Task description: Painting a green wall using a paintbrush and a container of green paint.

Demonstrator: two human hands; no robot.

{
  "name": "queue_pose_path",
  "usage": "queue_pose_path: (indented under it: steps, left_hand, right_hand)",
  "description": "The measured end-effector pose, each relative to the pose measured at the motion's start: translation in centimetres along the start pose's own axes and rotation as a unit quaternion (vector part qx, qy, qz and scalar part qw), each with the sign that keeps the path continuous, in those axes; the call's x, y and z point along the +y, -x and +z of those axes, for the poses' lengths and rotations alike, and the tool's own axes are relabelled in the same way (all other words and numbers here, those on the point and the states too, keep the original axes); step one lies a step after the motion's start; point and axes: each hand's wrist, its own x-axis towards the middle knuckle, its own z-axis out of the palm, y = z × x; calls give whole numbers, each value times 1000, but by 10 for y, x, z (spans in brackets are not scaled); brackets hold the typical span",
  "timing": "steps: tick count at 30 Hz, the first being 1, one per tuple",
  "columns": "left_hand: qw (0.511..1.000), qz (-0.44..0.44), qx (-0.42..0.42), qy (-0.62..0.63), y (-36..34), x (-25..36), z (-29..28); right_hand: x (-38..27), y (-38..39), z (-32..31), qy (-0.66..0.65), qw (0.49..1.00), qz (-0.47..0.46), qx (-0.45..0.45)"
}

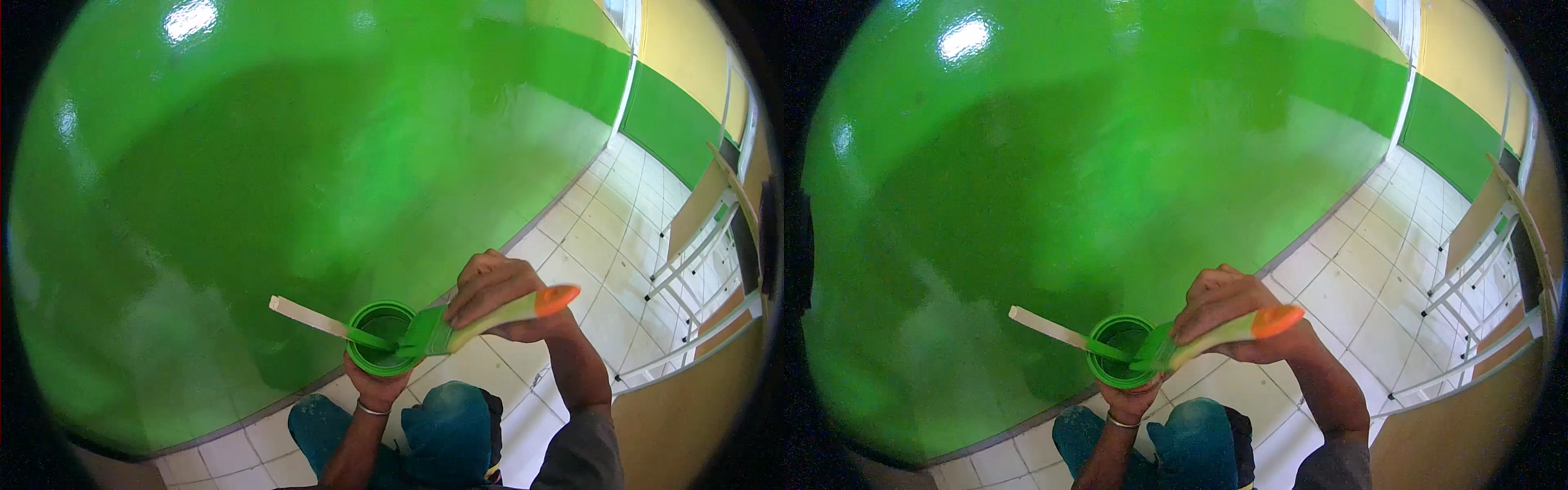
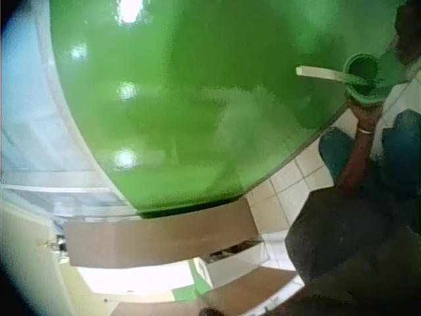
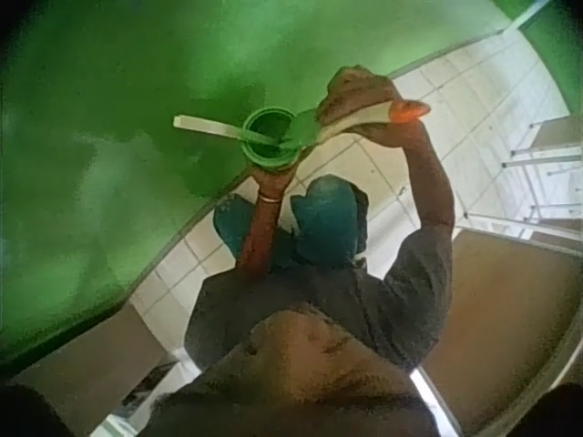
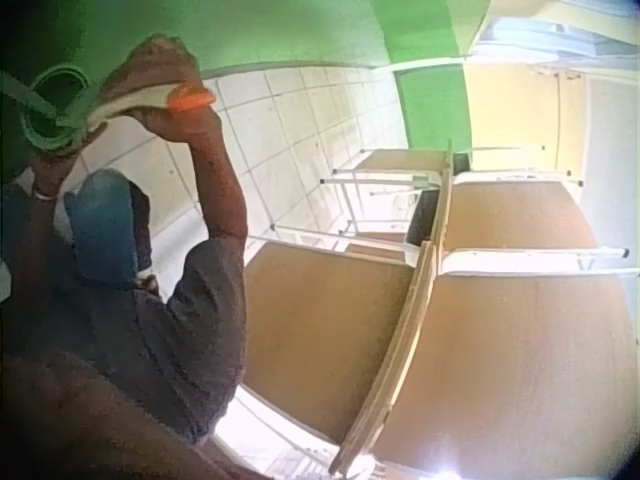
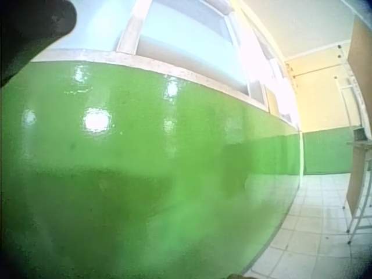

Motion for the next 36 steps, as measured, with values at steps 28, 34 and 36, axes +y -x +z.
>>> queue_pose_path:
  steps: [28,34,36]
  left_hand:
    - [988,77,97,-88,3,-4,-10]
    - [990,90,87,-68,2,-5,-10]
    - [991,92,78,-50,2,-4,-13]
  right_hand:
    - [-24,-57,87,324,914,235,-64]
    - [-18,-51,94,364,909,197,-48]
    - [-17,-51,94,377,908,179,-36]
